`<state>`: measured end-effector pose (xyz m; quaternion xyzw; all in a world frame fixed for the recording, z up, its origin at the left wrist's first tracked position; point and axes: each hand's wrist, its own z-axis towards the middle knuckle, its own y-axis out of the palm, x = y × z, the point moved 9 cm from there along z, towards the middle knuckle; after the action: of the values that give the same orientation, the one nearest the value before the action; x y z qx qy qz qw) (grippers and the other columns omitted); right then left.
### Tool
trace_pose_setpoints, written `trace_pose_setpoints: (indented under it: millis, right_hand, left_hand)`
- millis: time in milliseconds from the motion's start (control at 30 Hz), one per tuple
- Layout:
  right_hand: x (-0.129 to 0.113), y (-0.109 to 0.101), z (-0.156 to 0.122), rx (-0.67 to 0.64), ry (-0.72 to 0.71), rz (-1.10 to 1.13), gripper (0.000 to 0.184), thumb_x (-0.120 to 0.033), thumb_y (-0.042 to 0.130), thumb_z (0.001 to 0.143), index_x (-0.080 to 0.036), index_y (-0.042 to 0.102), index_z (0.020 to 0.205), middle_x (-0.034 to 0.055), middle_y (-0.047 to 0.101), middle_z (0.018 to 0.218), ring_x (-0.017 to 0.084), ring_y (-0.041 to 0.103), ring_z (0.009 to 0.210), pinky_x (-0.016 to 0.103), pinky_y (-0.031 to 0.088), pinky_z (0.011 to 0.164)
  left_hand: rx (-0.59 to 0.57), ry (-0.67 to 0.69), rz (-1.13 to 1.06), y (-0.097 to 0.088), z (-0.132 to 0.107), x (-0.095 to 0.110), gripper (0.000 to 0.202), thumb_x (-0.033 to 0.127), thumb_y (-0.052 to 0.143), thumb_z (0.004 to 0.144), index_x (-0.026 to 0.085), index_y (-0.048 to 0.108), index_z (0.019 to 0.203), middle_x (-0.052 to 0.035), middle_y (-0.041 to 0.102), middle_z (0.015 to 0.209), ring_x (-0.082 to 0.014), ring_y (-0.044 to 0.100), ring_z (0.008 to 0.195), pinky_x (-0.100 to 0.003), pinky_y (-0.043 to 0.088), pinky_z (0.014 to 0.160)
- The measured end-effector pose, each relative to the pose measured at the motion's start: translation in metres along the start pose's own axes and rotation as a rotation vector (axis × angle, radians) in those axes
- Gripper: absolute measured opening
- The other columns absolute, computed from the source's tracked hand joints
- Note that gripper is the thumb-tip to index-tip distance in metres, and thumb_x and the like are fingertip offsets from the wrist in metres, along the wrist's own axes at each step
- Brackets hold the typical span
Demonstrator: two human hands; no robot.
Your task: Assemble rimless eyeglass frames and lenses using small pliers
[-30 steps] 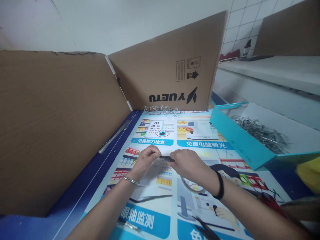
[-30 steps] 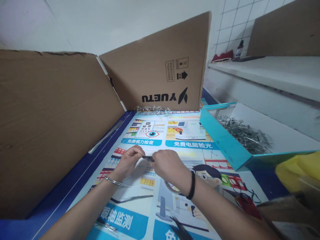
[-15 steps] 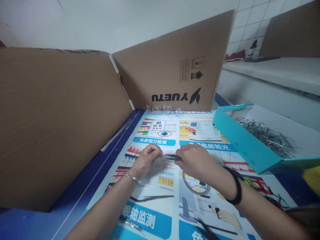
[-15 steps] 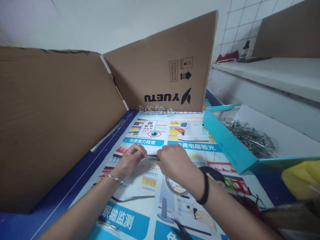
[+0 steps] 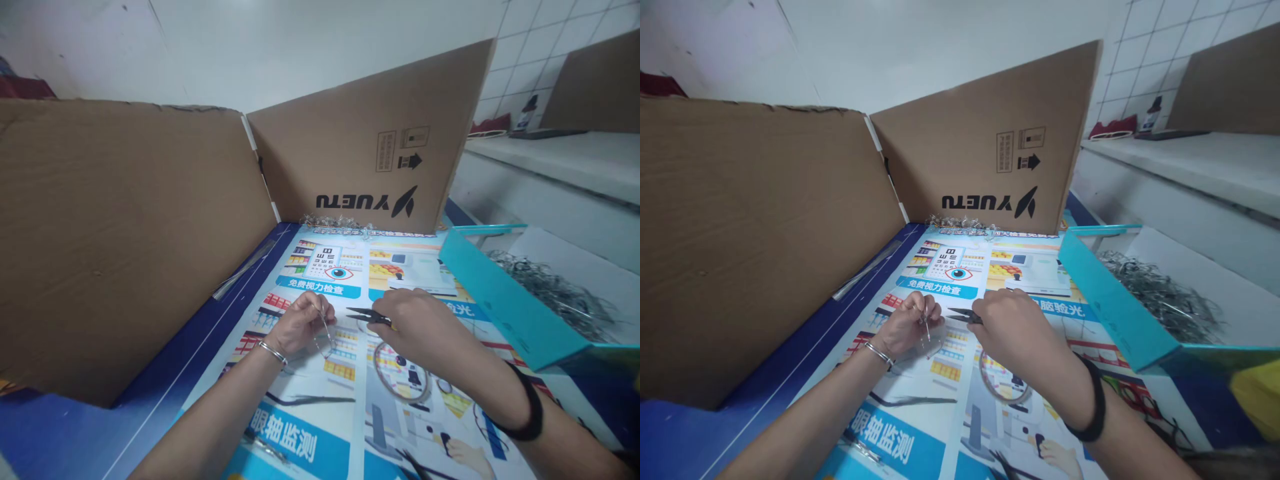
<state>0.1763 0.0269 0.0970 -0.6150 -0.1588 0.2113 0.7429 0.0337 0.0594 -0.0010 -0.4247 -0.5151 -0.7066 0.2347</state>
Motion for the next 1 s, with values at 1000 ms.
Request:
trace_pose_setpoints:
  millis: [1000]
  right_hand:
    - [0.019, 0.042, 0.008, -0.152, 0.055, -0.121, 0.017, -0.032, 0.056, 0.08, -0.017, 0.065, 0.077, 0.008, 0.068, 0.078, 0.021, 0.063, 0.074, 0.028, 0.033, 0.058]
  left_hand:
    - [0.197, -0.079, 0.378, -0.031, 0.008, -0.012, 0.019, 0.033, 0.064, 0.077, 0.017, 0.055, 0.074, 0.0, 0.058, 0.067, -0.0075, 0.046, 0.054, -0.021, 0.03, 0.053]
